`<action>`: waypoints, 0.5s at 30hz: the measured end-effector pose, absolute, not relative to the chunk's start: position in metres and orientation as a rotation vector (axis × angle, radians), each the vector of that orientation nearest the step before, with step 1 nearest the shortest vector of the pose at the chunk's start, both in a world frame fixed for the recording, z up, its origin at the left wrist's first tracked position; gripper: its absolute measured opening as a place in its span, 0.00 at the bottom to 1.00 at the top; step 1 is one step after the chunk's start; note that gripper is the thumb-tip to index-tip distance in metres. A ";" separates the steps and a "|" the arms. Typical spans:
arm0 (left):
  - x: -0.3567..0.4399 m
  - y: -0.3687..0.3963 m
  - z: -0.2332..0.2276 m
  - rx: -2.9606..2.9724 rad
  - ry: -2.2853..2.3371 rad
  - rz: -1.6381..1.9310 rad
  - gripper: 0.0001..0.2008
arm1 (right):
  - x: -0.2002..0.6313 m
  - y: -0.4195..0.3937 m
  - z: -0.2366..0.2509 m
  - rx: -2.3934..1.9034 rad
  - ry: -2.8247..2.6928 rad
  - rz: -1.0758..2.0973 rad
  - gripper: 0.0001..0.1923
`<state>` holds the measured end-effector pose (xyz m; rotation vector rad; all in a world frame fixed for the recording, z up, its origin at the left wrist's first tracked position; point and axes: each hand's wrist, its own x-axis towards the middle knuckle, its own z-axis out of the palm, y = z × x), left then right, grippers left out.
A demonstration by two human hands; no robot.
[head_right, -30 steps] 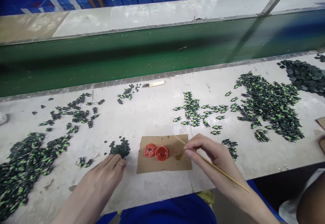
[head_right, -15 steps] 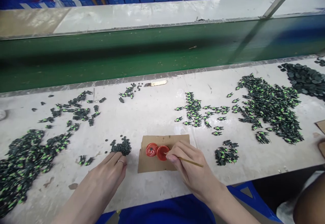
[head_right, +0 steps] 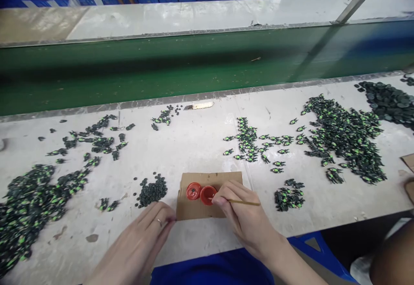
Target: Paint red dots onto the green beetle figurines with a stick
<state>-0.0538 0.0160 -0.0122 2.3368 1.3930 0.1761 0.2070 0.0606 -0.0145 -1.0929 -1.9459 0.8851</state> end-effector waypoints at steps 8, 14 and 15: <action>-0.023 0.009 -0.019 1.808 1.451 0.588 0.08 | 0.211 0.060 -0.006 -1.296 -1.509 1.092 0.21; 0.000 0.000 0.010 0.969 1.423 1.029 0.07 | 0.209 0.046 0.017 -1.152 -1.275 1.304 0.18; 0.006 0.000 0.016 0.736 1.377 1.072 0.10 | 0.206 0.042 0.021 -1.114 -1.265 1.315 0.17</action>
